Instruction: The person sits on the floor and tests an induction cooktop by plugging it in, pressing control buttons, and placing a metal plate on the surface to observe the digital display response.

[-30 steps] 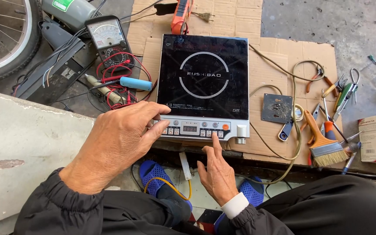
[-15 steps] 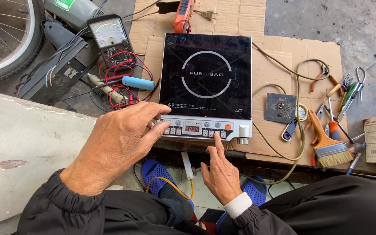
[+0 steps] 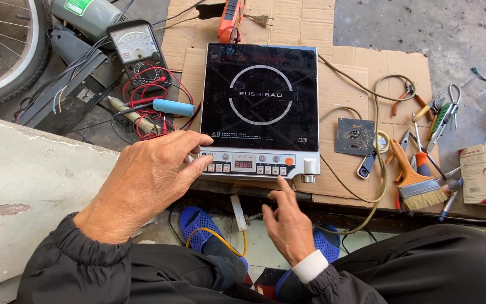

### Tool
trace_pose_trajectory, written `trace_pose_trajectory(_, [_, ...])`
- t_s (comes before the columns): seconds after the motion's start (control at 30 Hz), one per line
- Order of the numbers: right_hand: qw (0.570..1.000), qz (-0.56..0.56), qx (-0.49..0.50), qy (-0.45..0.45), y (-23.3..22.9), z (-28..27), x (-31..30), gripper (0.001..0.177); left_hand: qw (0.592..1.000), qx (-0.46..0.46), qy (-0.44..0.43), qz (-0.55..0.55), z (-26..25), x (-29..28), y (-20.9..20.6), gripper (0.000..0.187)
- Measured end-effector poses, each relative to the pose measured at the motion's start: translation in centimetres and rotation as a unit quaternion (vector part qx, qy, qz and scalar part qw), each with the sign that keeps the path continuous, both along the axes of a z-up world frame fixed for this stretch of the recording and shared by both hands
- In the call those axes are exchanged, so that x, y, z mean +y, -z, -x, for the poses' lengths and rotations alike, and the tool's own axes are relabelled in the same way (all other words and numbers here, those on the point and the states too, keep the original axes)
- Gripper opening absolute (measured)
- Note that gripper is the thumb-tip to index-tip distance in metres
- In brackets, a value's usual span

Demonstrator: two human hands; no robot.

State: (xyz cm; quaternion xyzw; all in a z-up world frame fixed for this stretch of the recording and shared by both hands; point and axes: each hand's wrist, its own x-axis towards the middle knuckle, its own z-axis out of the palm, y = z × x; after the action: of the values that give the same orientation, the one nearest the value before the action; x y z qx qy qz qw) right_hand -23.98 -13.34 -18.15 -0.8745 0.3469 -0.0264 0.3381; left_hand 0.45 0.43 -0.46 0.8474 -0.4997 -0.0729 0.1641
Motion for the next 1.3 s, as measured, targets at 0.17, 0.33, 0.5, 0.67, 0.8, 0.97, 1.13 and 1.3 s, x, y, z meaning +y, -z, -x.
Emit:
trace_pose_trajectory(0.17, [0.943,-0.163,-0.062,0.282,-1.9,1.1,-3.2,0.028,1.000,0.005,-0.007,-0.019,0.0,0.1,-0.1,0.029])
trace_pose_trajectory(0.33, [0.778,-0.376,-0.193,0.465,2.1,2.0,-7.0,0.049,0.999,0.012,-0.010,-0.051,-0.1,0.1,0.0,0.033])
trace_pose_trajectory(0.5, [0.740,-0.465,-0.231,0.428,1.4,0.6,-6.5,0.061,0.999,0.019,-0.018,-0.046,-0.4,0.3,0.5,0.032])
trace_pose_trajectory(0.67, [0.727,-0.457,-0.275,0.433,3.4,0.9,-6.7,0.032,0.998,0.029,-0.014,-0.050,-0.4,0.2,0.5,0.034])
trace_pose_trajectory(0.8, [0.752,-0.384,-0.291,0.449,4.5,0.9,-6.5,0.031,0.997,0.031,-0.017,-0.066,-0.4,0.1,0.4,0.034])
trace_pose_trajectory(0.97, [0.796,-0.311,-0.279,0.439,4.3,1.0,-6.0,0.030,0.997,0.033,-0.018,-0.064,-0.4,0.1,0.4,0.035])
trace_pose_trajectory(1.13, [0.849,-0.229,-0.266,0.395,3.9,1.2,-5.6,0.018,0.996,0.043,-0.019,-0.071,-0.4,0.1,0.3,0.035])
trace_pose_trajectory(1.3, [0.856,-0.213,-0.265,0.389,4.4,1.4,-5.7,0.018,0.997,0.032,-0.013,-0.067,-0.5,0.2,0.8,0.035])
